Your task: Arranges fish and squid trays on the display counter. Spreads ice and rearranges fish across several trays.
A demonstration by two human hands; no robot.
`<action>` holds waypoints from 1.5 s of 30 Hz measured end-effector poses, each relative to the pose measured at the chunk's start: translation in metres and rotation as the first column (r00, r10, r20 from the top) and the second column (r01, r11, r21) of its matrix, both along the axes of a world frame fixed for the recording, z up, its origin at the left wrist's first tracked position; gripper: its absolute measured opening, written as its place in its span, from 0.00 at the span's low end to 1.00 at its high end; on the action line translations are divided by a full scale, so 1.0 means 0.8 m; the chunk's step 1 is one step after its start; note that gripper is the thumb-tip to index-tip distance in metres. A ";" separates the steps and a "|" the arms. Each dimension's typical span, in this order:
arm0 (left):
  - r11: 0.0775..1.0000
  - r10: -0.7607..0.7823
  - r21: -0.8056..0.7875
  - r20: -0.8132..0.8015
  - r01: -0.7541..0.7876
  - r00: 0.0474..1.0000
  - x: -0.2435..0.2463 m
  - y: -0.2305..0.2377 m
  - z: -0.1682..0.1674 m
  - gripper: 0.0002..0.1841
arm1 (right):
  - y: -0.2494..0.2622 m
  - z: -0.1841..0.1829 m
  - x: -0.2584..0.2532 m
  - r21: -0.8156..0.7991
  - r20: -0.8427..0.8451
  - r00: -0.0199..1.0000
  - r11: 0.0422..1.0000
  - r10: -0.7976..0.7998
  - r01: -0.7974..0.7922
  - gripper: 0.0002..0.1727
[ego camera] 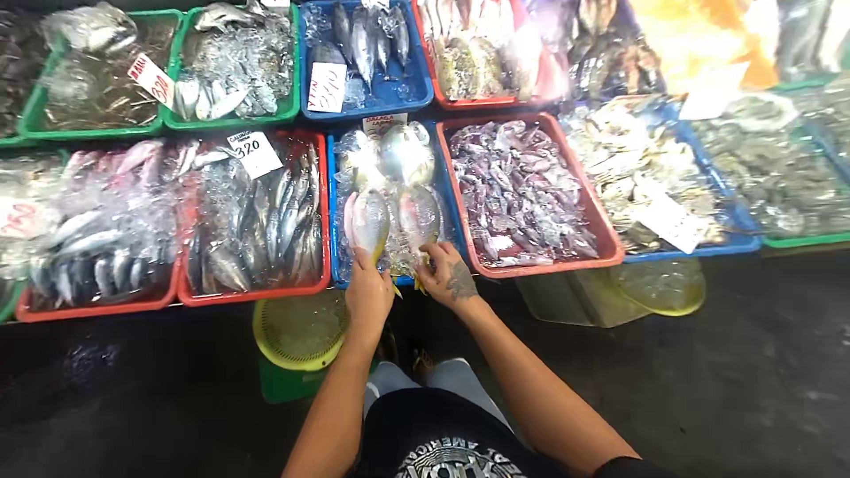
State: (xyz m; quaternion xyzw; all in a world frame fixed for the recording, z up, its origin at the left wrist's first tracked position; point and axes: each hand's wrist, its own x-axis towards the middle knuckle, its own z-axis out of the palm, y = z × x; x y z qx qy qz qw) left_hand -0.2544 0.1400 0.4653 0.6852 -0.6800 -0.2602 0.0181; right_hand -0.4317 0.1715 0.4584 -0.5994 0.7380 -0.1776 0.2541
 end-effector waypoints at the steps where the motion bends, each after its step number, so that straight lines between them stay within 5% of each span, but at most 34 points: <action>1: 1.000 -0.009 -0.007 0.027 0.009 1.000 -0.001 -0.001 0.002 0.45 | -0.007 0.003 0.005 0.018 -0.027 0.999 0.999 0.033 -0.032 0.33; 5: 0.995 -0.025 -0.094 0.141 0.039 0.990 -0.003 -0.009 0.010 0.47 | -0.039 0.021 0.035 0.191 -0.096 0.979 0.969 0.179 -0.159 0.47; 11: 0.996 -0.082 0.047 0.076 0.079 0.994 0.000 -0.038 0.008 0.53 | -0.080 0.043 0.062 0.459 -0.176 0.959 0.880 0.223 -0.120 0.55; 19: 0.999 0.039 -0.026 -0.069 -0.041 0.997 -0.008 -0.032 -0.005 0.47 | -0.071 0.008 0.055 0.280 -0.165 0.976 0.956 0.140 -0.090 0.34; 22: 0.995 0.057 -0.071 -0.142 -0.068 0.988 -0.011 -0.030 -0.009 0.44 | -0.074 -0.005 0.044 0.151 0.104 0.994 0.988 0.014 -0.030 0.25; 25: 0.993 0.046 -0.100 -0.185 -0.065 0.982 -0.005 -0.026 -0.005 0.45 | -0.085 -0.005 0.015 0.099 0.386 0.905 0.983 -0.178 0.152 0.26; 29: 0.957 0.096 -0.238 -0.285 -0.167 0.954 0.023 0.020 -0.010 0.41 | -0.113 0.055 -0.028 0.172 0.115 0.991 0.984 -0.067 0.047 0.39; 35: 0.936 0.304 -0.073 -0.330 -0.345 0.894 0.114 0.132 -0.028 0.36 | -0.124 0.077 -0.040 0.031 -0.107 0.976 0.982 0.191 -0.189 0.28; 39: 0.883 0.470 0.158 -0.295 -0.443 0.832 0.197 0.199 -0.046 0.37 | -0.084 0.054 -0.024 0.048 -0.138 0.954 0.964 0.267 -0.263 0.23; 43: 0.788 0.613 0.211 -0.368 -0.579 0.699 0.274 0.219 -0.061 0.33 | -0.016 0.069 0.042 -0.293 -0.073 0.987 0.943 0.141 -0.156 0.16; 45: 0.762 0.633 0.203 -0.437 -0.615 0.639 0.313 0.205 -0.064 0.31 | 0.013 0.062 0.100 -0.287 0.073 0.967 0.934 0.245 -0.215 0.15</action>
